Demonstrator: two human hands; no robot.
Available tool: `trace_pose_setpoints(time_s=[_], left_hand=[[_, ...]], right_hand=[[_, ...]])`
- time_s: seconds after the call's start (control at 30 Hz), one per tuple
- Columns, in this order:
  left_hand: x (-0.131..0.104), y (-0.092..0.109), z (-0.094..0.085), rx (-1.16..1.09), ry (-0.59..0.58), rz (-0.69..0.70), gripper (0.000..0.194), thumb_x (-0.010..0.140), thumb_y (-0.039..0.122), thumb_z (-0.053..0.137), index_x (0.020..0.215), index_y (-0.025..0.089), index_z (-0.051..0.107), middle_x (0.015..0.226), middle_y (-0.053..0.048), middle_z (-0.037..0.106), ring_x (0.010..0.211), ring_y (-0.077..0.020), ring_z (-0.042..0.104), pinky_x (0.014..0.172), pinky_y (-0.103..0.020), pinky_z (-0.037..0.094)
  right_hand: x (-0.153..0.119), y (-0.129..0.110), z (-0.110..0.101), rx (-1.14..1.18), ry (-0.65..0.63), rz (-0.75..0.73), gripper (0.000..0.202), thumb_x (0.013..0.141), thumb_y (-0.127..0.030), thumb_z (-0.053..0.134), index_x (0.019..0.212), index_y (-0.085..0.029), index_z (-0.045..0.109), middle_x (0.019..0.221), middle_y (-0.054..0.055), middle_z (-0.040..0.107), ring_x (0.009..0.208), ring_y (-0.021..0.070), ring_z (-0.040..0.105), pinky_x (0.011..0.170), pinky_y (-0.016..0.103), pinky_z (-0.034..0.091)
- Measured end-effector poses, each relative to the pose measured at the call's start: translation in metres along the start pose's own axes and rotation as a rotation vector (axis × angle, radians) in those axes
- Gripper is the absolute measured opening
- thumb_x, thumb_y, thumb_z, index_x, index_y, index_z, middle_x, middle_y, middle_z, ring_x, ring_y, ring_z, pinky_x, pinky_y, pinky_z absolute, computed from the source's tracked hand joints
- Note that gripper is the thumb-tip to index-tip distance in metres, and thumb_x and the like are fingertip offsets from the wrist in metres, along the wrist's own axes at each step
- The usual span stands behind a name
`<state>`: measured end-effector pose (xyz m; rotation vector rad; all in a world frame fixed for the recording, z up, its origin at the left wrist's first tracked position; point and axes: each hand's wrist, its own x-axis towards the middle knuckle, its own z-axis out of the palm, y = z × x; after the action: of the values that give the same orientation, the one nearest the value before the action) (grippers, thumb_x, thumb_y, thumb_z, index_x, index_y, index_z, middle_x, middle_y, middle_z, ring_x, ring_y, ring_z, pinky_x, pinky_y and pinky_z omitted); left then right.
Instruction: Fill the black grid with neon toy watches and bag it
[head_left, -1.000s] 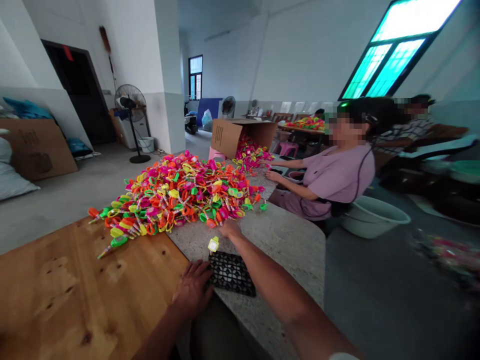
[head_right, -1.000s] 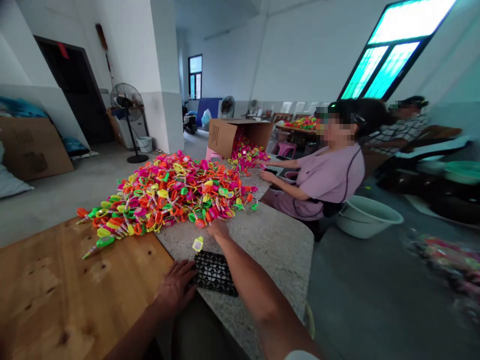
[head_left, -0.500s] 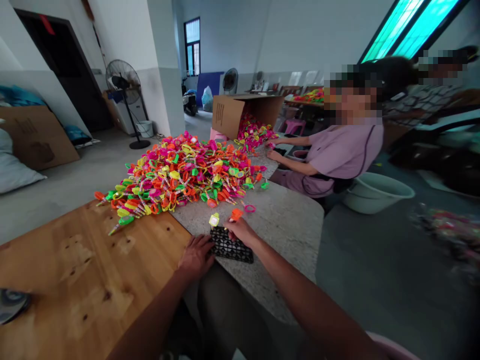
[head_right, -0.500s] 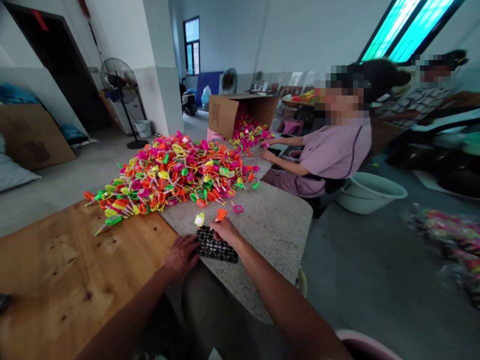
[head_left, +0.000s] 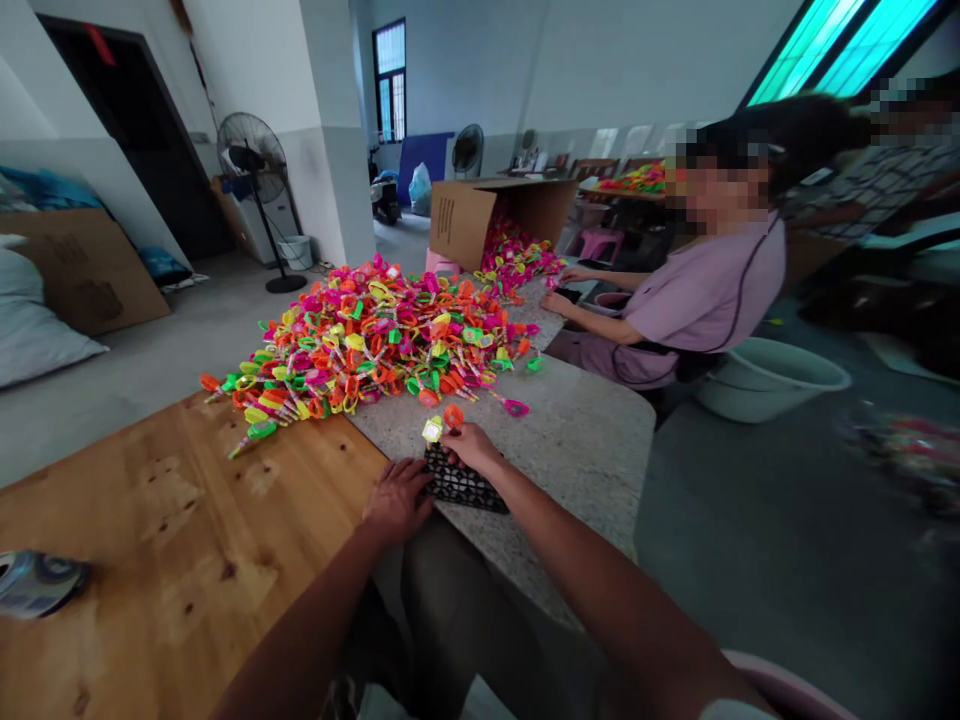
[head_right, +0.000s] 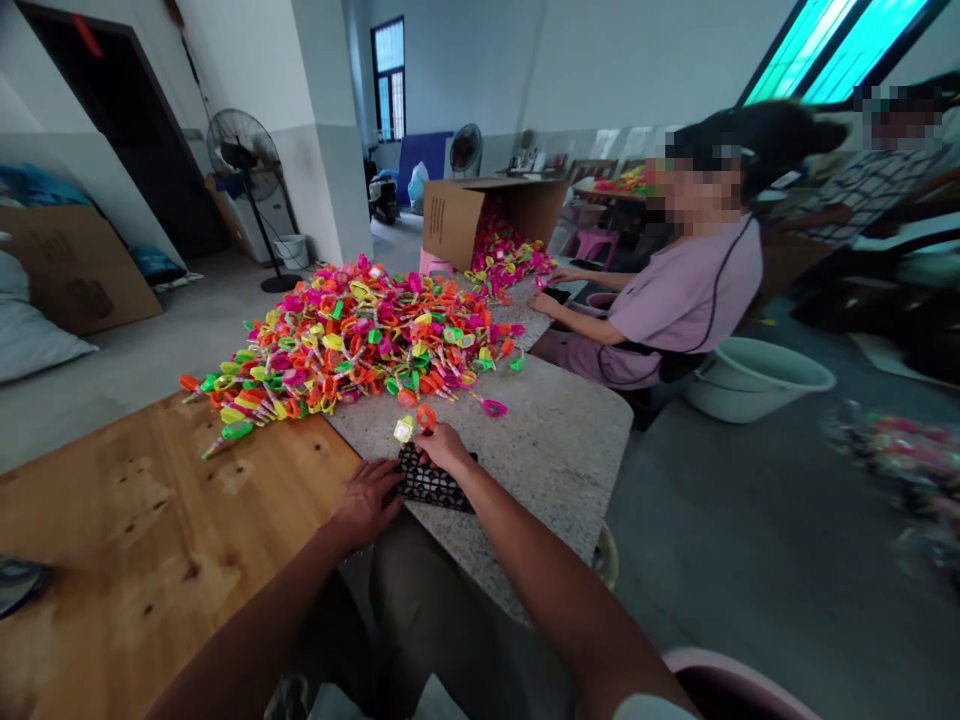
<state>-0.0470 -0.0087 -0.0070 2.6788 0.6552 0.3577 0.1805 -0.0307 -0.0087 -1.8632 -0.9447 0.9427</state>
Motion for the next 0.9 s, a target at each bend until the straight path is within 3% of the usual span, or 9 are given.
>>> trace_pose_setpoints(time_s=[0.23, 0.37, 0.47, 0.67, 0.77, 0.9], left_hand=[[0.0, -0.002, 0.001, -0.013, 0.005, 0.0, 0.044, 0.093, 0.028, 0.066, 0.137, 0.025, 0.068, 0.156, -0.009, 0.057, 0.148, -0.0318, 0.047, 0.129, -0.06, 0.029], [0.0, -0.004, 0.003, -0.014, 0.005, -0.001, 0.044, 0.094, 0.03, 0.066, 0.138, 0.025, 0.067, 0.156, -0.008, 0.057, 0.149, -0.0323, 0.046, 0.128, -0.06, 0.029], [0.0, -0.002, 0.002, -0.021, -0.007, -0.008, 0.045, 0.093, 0.03, 0.067, 0.138, 0.026, 0.067, 0.157, -0.008, 0.056, 0.149, -0.033, 0.046, 0.129, -0.06, 0.028], [0.001, -0.008, 0.007, -0.078, 0.029, 0.002, 0.044, 0.088, 0.028, 0.071, 0.132, 0.027, 0.071, 0.154, -0.007, 0.06, 0.147, -0.0327, 0.048, 0.128, -0.059, 0.029], [0.015, -0.015, 0.011, -0.213, 0.136, -0.074, 0.034, 0.09, 0.027, 0.068, 0.124, 0.021, 0.074, 0.135, -0.011, 0.073, 0.13, -0.0297, 0.062, 0.119, -0.052, 0.042], [0.051, -0.018, 0.014, -0.427, 0.206, -0.285, 0.04, 0.094, 0.024, 0.062, 0.133, 0.016, 0.066, 0.12, -0.011, 0.077, 0.106, -0.0222, 0.072, 0.099, -0.036, 0.055]], right_hand=[[0.003, -0.01, 0.006, -0.182, 0.067, -0.104, 0.012, 0.095, -0.024, 0.065, 0.093, -0.016, 0.073, 0.078, 0.002, 0.077, 0.048, 0.0102, 0.061, 0.047, 0.02, 0.04], [0.0, -0.009, 0.009, -0.38, 0.179, -0.24, 0.011, 0.093, -0.023, 0.07, 0.099, -0.017, 0.077, 0.094, 0.006, 0.08, 0.08, 0.0173, 0.074, 0.069, 0.022, 0.047], [-0.002, -0.005, 0.012, -0.474, 0.25, -0.298, 0.016, 0.094, -0.025, 0.07, 0.106, -0.018, 0.077, 0.103, 0.008, 0.081, 0.098, 0.0205, 0.073, 0.081, 0.024, 0.047], [-0.004, -0.002, 0.014, -0.498, 0.283, -0.257, 0.019, 0.096, -0.033, 0.069, 0.107, -0.02, 0.077, 0.1, 0.007, 0.08, 0.093, 0.0206, 0.072, 0.078, 0.025, 0.045], [-0.004, -0.002, 0.012, -0.486, 0.26, -0.25, 0.02, 0.095, -0.033, 0.069, 0.107, -0.02, 0.077, 0.1, 0.006, 0.08, 0.093, 0.0202, 0.072, 0.076, 0.024, 0.044], [-0.002, -0.002, 0.01, -0.479, 0.227, -0.267, 0.019, 0.096, -0.029, 0.067, 0.108, -0.019, 0.078, 0.101, 0.007, 0.08, 0.093, 0.0195, 0.072, 0.074, 0.024, 0.043]])
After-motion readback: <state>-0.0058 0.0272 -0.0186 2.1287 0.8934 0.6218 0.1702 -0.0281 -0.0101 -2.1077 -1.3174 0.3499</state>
